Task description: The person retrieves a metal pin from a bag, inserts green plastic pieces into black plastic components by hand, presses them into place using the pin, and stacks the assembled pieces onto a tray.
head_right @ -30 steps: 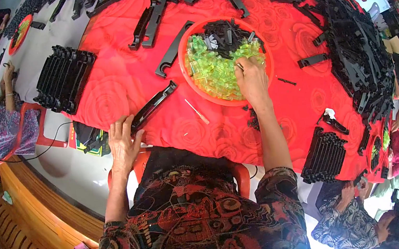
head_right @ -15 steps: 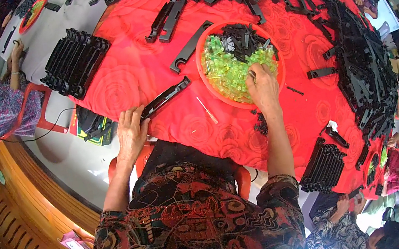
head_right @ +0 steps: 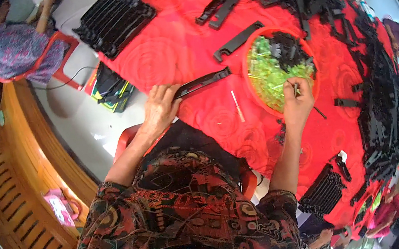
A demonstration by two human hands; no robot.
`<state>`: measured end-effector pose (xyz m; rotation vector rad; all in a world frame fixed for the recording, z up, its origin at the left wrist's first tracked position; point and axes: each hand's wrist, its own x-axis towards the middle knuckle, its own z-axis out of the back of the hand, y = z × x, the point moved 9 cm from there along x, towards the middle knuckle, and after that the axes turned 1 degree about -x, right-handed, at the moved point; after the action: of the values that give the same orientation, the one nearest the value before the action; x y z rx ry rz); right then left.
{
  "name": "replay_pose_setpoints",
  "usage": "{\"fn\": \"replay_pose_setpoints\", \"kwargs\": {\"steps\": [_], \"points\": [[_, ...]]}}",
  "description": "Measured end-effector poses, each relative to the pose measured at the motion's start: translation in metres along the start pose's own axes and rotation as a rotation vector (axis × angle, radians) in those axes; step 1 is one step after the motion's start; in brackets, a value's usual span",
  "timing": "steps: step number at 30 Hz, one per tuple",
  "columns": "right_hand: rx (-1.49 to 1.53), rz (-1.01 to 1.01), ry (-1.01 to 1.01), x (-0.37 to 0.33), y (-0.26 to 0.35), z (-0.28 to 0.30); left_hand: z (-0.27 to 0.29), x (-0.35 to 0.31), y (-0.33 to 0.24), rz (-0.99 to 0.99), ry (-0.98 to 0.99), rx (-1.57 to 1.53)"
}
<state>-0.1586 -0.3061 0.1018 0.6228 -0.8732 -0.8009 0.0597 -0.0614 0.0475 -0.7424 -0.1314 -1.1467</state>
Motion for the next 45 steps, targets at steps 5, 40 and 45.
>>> {"fn": "replay_pose_setpoints", "kwargs": {"steps": [5,40,45], "points": [[0.323,-0.133,0.121,-0.030,0.021,-0.062,0.000,-0.004,0.000,0.063,-0.009,-0.063],[-0.230,0.226,0.398,-0.080,0.094,-0.164,-0.017,-0.003,-0.016,-0.083,0.047,0.089],[-0.300,0.327,0.517,-0.078,0.097,-0.166,-0.026,0.002,-0.013,-0.026,0.133,0.063]]}}
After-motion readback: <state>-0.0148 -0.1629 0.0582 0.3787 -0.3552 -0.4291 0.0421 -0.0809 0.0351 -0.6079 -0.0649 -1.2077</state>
